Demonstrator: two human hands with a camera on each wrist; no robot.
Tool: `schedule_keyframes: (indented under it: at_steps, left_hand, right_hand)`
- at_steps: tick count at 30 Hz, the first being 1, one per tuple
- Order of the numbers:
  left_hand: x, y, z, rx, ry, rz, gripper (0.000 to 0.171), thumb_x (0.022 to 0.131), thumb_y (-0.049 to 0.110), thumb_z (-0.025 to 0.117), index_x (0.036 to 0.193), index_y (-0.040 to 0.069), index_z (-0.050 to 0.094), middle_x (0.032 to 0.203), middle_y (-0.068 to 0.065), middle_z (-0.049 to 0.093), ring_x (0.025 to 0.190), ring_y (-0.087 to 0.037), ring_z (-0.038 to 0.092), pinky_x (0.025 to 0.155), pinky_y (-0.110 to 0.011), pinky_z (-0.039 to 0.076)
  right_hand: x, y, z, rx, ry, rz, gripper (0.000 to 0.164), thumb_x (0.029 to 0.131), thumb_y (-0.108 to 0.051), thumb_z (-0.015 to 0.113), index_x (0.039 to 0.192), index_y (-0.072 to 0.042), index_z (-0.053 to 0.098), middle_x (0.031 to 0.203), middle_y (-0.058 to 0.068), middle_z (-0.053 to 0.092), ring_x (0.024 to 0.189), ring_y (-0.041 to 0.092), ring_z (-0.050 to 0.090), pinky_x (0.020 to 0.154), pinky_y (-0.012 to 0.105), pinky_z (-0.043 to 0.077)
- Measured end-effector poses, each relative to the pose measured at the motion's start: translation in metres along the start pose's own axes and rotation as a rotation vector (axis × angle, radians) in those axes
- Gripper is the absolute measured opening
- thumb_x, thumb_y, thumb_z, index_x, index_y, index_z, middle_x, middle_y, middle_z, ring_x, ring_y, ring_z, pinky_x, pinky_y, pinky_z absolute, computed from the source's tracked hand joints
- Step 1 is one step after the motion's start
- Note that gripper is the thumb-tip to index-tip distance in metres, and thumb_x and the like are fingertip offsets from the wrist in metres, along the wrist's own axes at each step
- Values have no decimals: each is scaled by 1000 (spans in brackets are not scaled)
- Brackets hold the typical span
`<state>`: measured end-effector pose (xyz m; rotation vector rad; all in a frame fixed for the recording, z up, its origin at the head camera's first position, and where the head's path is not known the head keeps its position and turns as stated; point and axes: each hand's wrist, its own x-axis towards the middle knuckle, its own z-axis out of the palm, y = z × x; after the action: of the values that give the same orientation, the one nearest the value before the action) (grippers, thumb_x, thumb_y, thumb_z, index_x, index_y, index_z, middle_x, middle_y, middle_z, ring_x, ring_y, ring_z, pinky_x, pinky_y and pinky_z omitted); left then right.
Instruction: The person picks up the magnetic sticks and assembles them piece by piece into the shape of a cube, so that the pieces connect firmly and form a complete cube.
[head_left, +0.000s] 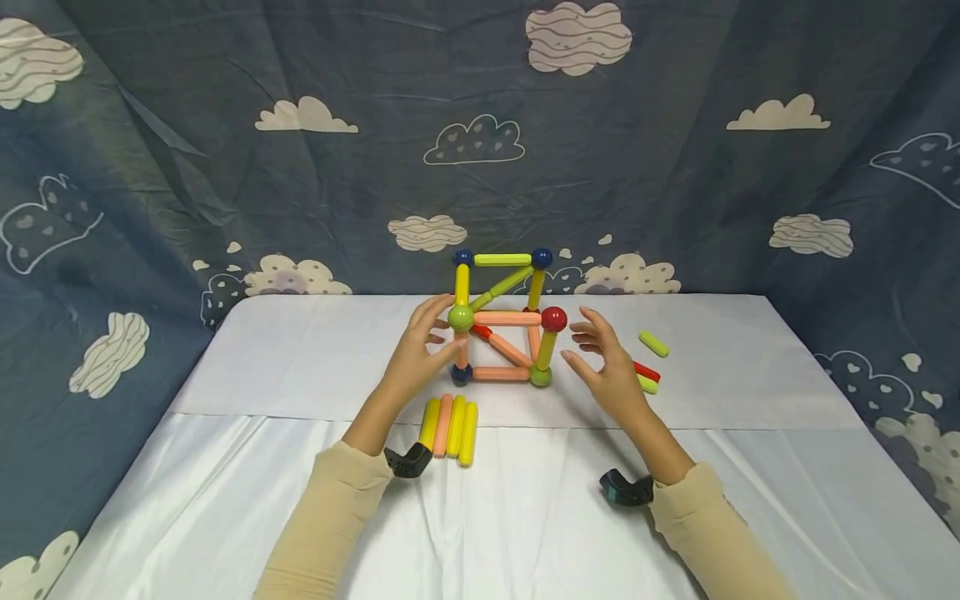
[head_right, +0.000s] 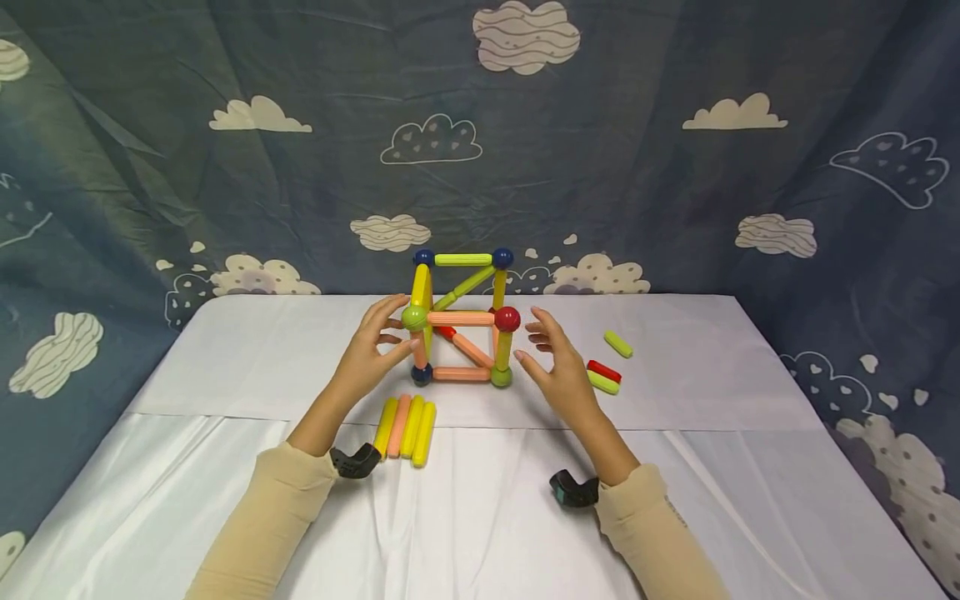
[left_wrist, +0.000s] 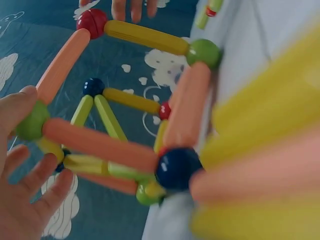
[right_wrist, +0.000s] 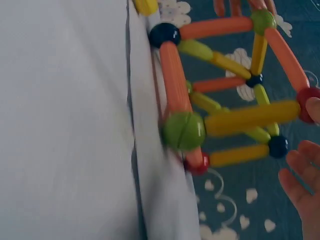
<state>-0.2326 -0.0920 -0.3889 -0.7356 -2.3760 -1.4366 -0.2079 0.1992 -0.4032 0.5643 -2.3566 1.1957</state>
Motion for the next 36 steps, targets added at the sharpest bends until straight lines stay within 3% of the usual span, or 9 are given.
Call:
schedule_keyframes:
  at_steps: [3,6,11,14,17,24,29,33,36]
  left_hand:
    - [-19,-5,-8,51,-38,-54,58,83,22,65,133,12,38,133,-8,34,101,-25,50,79,-33,47]
    - [-38,-11,-13,92,-120,-156,57,84,24,65,132,10,39,130,-9,37,102,-24,49,79,-35,47]
    - [-61,-18,-17,143,-376,-340,61,82,30,66,133,11,39,120,-6,43,94,-19,48,74,-32,45]
    - [-67,-20,-17,159,-509,-335,62,82,27,66,134,8,39,106,-4,46,82,-15,46,66,-28,42]
    - [-69,-20,-17,145,-565,-299,58,83,18,64,133,3,40,100,-4,46,75,-14,44,63,-27,40]
    - [-68,-11,-16,162,-543,-360,46,80,11,66,122,1,51,110,-11,45,74,-15,45,64,-28,41]
    - [-66,-7,-17,188,-497,-471,34,79,15,69,110,7,56,88,-8,50,65,-16,44,55,-27,37]
    - [-63,-8,-21,139,-391,-538,30,82,15,66,110,10,56,74,-5,52,62,-16,47,54,-27,39]
    - [-60,-8,-26,94,-276,-567,35,82,15,66,114,8,54,86,-4,57,72,-16,52,62,-28,44]
  right_hand:
    - [-13,10,-20,-93,-25,39,69,78,-6,69,137,-15,33,116,12,53,105,27,50,88,43,41]
    - [-27,27,-37,-155,-70,107,66,80,-10,69,136,-14,35,116,14,53,107,31,49,88,48,40]
    - [-41,52,-54,-220,-162,240,59,83,-15,66,134,-10,37,118,20,51,111,37,45,90,54,34]
    - [-44,60,-56,-264,-222,271,52,83,-9,65,128,-2,42,117,23,51,111,38,44,91,53,33]
    - [-47,64,-55,-311,-263,298,46,82,-3,63,124,3,45,116,24,51,109,38,45,90,51,36]
    - [-50,67,-52,-389,-269,289,42,82,-3,64,121,5,49,104,24,55,95,36,52,80,49,42]
    - [-47,58,-51,-362,-266,283,37,86,-1,58,120,9,49,103,26,53,93,36,52,77,48,43]
    - [-39,41,-47,-305,-271,246,33,87,0,56,119,6,49,105,23,54,95,34,52,79,47,44]
    - [-32,26,-41,-258,-277,211,36,86,1,57,121,2,46,107,18,55,94,30,52,80,45,45]
